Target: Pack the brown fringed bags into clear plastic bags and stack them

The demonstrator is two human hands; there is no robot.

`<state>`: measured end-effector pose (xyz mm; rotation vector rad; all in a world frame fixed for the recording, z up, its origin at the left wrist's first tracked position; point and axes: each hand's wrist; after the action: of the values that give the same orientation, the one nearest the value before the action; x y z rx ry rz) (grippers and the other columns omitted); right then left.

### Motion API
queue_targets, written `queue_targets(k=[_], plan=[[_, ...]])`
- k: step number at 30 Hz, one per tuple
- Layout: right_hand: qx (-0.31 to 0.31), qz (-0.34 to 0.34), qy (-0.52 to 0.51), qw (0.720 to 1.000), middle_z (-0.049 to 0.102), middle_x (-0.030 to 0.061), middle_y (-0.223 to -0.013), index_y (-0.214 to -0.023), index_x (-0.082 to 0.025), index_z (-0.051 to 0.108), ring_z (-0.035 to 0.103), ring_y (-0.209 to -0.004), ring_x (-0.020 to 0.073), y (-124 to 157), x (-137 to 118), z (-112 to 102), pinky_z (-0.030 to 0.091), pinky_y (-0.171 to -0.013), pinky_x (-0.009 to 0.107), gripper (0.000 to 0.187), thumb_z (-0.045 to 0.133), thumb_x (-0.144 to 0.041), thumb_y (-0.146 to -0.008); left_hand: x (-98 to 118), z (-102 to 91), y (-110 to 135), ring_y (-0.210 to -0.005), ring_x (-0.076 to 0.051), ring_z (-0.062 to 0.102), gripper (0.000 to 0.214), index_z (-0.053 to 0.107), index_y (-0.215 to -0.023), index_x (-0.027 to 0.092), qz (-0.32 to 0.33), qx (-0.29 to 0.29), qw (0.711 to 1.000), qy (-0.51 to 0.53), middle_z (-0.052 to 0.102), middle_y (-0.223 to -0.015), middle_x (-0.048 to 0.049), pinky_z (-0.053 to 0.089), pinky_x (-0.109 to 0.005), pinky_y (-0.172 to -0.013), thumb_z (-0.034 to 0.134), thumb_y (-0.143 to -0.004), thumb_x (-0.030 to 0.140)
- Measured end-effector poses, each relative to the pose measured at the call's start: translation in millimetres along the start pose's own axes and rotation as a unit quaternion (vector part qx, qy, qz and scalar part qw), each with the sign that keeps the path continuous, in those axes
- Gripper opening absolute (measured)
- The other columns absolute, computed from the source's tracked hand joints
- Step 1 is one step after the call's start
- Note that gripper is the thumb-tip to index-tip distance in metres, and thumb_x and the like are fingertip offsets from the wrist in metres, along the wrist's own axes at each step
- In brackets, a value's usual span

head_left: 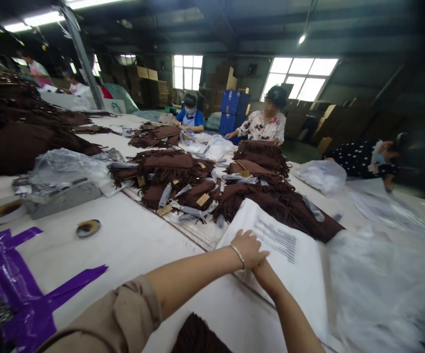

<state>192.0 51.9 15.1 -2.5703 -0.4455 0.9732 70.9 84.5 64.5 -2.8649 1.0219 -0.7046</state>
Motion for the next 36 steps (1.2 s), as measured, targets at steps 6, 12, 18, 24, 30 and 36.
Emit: queue_targets(k=[6, 12, 18, 24, 30, 36], plan=[[0.051, 0.158, -0.048, 0.985, 0.061, 0.0082, -0.119, -0.119, -0.019, 0.056, 0.054, -0.111, 0.0248, -28.8, 32.9, 9.1, 0.043, -0.094, 0.046, 0.046, 0.032, -0.043, -0.088, -92.5, -31.7, 6.6, -0.078, -0.019, 0.062, 0.040, 0.066, -0.082, 0.016, -0.115, 0.062, 0.991, 0.017, 0.069, -0.082, -0.0071, 0.046, -0.028, -0.072, 0.033, -0.092, 0.037], [0.024, 0.106, 0.038, 0.993, 0.044, 0.0053, -0.138, -0.125, -0.027, 0.051, 0.023, -0.134, 0.0330, -40.0, 29.5, 74.0, 0.012, -0.106, 0.061, 0.053, 0.049, -0.052, -0.078, -157.4, -70.3, -16.4, -0.092, -0.016, 0.058, 0.032, 0.060, -0.106, 0.017, -0.191, 0.171, 0.966, -0.019, 0.065, -0.102, -0.0066, 0.043, -0.027, -0.082, 0.033, -0.091, 0.025], [-0.023, 0.065, 0.182, 0.981, 0.032, 0.0045, -0.145, -0.136, -0.028, 0.036, 0.015, -0.136, 0.0306, -35.8, 24.5, 88.0, 0.014, -0.105, 0.059, 0.054, 0.036, -0.051, -0.086, -164.2, -64.8, -81.4, -0.113, -0.027, 0.043, 0.026, 0.062, -0.102, 0.017, -0.144, 0.159, 0.972, -0.093, 0.061, -0.111, -0.0109, 0.026, -0.043, -0.100, 0.057, -0.080, 0.030], [-0.022, 0.056, 0.199, 0.978, 0.032, 0.0038, -0.145, -0.136, -0.030, 0.035, 0.014, -0.136, 0.0313, -36.4, 25.9, 84.4, 0.017, -0.105, 0.059, 0.053, 0.035, -0.051, -0.087, -169.0, -55.4, -119.5, -0.112, -0.029, 0.043, 0.017, 0.065, -0.089, 0.009, -0.153, 0.144, 0.966, -0.150, 0.062, -0.102, -0.0177, 0.015, -0.046, -0.103, 0.054, -0.080, 0.018], [-0.039, 0.071, 0.201, 0.976, 0.030, 0.0027, -0.146, -0.137, -0.030, 0.034, 0.011, -0.137, 0.0297, -36.9, 21.1, 82.3, 0.014, -0.106, 0.057, 0.053, 0.034, -0.051, -0.088, -194.7, -101.9, -123.3, -0.099, -0.027, 0.053, 0.035, 0.065, -0.090, 0.008, -0.220, 0.161, 0.947, -0.170, 0.064, -0.092, -0.0169, 0.032, -0.043, -0.091, 0.035, -0.090, 0.027], [-0.078, 0.133, 0.224, 0.962, 0.022, -0.0047, -0.149, -0.137, -0.034, 0.031, 0.004, -0.138, 0.0263, -38.3, 11.5, 80.9, 0.003, -0.110, 0.049, 0.053, 0.032, -0.052, -0.088, -180.9, -118.1, -120.9, -0.102, -0.023, 0.054, 0.041, 0.062, -0.104, 0.019, -0.164, 0.138, 0.961, -0.177, 0.064, -0.103, -0.0093, 0.037, -0.032, -0.088, 0.040, -0.088, 0.051]])
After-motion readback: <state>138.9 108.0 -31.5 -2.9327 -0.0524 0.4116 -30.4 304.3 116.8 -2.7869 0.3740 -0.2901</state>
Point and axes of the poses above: each hand's wrist, its own y-axis away from the middle knuckle, its own z-axis out of the palm, x = y × z
